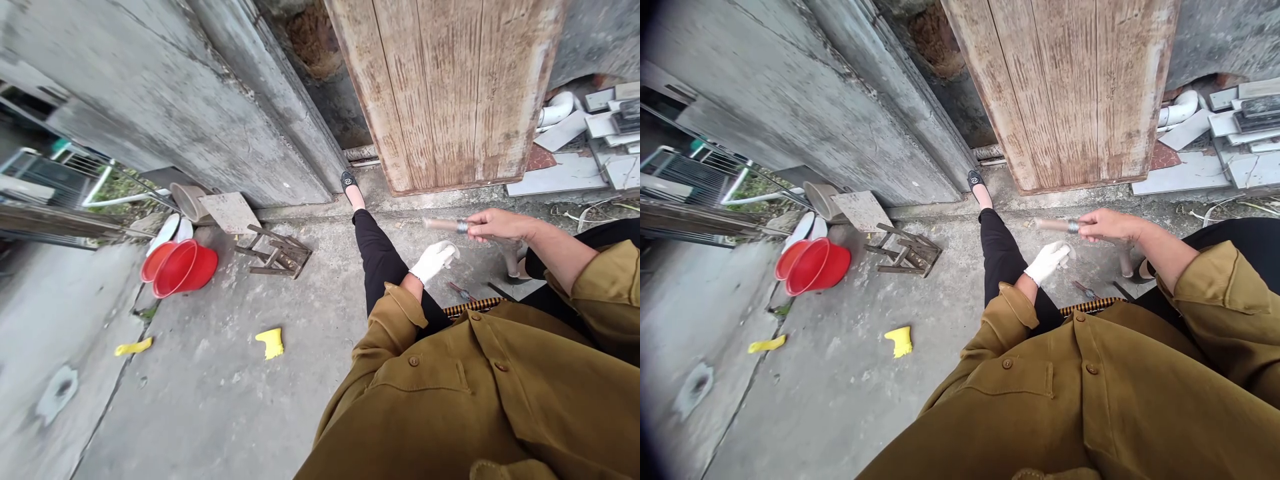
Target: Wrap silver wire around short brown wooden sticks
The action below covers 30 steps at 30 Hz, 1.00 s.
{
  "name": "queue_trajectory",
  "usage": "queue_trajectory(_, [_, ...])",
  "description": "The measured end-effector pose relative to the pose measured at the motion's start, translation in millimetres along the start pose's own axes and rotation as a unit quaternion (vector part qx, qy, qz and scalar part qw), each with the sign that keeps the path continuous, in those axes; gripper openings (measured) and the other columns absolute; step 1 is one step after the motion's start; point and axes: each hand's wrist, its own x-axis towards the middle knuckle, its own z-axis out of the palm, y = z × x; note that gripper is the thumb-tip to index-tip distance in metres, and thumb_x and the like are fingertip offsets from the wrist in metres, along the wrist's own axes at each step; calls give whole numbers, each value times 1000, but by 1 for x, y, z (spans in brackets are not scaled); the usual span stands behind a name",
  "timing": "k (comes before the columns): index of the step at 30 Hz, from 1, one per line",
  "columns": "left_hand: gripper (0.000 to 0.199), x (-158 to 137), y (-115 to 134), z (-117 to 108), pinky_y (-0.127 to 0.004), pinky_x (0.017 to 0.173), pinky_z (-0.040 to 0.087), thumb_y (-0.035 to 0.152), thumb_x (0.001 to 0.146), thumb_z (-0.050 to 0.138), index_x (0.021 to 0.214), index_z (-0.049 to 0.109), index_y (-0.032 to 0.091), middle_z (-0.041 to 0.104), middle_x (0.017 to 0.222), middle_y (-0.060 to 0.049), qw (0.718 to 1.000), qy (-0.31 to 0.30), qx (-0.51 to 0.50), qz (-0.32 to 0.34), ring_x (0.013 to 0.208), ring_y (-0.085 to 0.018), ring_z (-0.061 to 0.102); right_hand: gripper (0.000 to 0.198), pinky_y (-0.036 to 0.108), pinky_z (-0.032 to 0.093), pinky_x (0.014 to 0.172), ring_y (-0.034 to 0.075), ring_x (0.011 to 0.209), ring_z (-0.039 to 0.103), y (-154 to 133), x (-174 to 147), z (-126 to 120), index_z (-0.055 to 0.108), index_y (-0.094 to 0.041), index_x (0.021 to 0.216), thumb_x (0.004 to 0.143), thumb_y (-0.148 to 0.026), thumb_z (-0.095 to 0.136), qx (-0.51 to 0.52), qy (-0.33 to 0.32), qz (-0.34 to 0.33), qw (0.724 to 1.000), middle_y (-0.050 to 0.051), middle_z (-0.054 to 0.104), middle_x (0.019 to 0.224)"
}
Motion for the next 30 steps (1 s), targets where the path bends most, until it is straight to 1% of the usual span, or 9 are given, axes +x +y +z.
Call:
queue_trajectory(3, [31, 0, -1, 8, -23, 64, 42, 40, 97, 47, 91, 64, 14, 57, 72, 1, 994, -68, 79, 27, 61, -9, 48, 43, 38, 47, 70, 19, 68, 52, 6, 9, -1, 60, -22, 84, 80, -65, 60, -14, 111, 53, 992, 5, 60, 77])
queue_trajectory(6, [29, 1, -3, 12, -25, 78, 44, 37, 99, 45, 93, 66, 17, 66, 86, -2, 972, -95, 206, 54, 76, -13, 57, 35, 39, 45, 71, 24, 75, 57, 17, 18, 4, 63, -23, 88, 81, -58, 60, -177, 105, 142, 968, 9, 64, 84])
queue_trajectory(10, [29, 1, -5, 8, -27, 84, 43, 35, 98, 45, 89, 66, 18, 67, 89, -3, 953, -57, 293, 51, 84, -16, 58, 18, 36, 41, 69, 23, 71, 58, 24, 16, 16, 66, -20, 76, 70, -37, 70, -304, -59, 198, 930, 7, 62, 73])
queue_trajectory(13, [26, 1, -6, 2, -27, 80, 44, 33, 96, 48, 85, 64, 15, 65, 84, -3, 976, -60, 198, 65, 78, -15, 57, 17, 31, 39, 63, 16, 63, 52, 19, 7, 18, 66, -18, 78, 70, -33, 68, -206, -253, 181, 928, 1, 56, 64])
queue_trajectory(15, [27, 2, -5, 0, -26, 74, 45, 36, 95, 51, 85, 62, 13, 62, 80, -3, 992, -47, 100, 57, 71, -13, 55, 22, 29, 38, 62, 14, 64, 52, 13, 2, 14, 68, -16, 89, 75, -33, 66, -112, -290, 121, 943, 1, 59, 70])
queue_trajectory(19, [39, 2, 1, -1, -23, 60, 40, 47, 97, 48, 91, 63, 11, 54, 68, 0, 999, 31, -28, 32, 60, -10, 48, 33, 27, 41, 68, 12, 69, 52, 2, -2, 3, 66, -14, 94, 82, -44, 67, 16, -123, 17, 992, 2, 61, 79])
queue_trajectory(23, [38, -2, 6, 5, -21, 56, 37, 45, 98, 47, 95, 65, 12, 50, 64, 2, 998, -28, -25, 45, 55, -8, 43, 42, 29, 45, 73, 13, 72, 54, 2, 4, 2, 62, -18, 89, 79, -59, 67, 96, 72, 8, 993, 2, 62, 84])
queue_trajectory(27, [30, -2, 5, 13, -23, 67, 42, 37, 98, 47, 96, 67, 14, 62, 77, -1, 990, -95, 88, 63, 65, -10, 51, 35, 33, 45, 72, 18, 73, 57, 11, 14, 5, 63, -22, 96, 82, -54, 60, -68, 155, 104, 980, 5, 65, 84])
queue_trajectory(30, [29, -1, 4, 12, -25, 77, 43, 33, 98, 47, 92, 68, 15, 66, 87, -3, 971, -86, 212, 75, 77, -13, 57, 29, 36, 41, 70, 25, 81, 60, 16, 15, 8, 67, -20, 101, 83, -41, 60, -286, 66, 174, 940, 11, 67, 91])
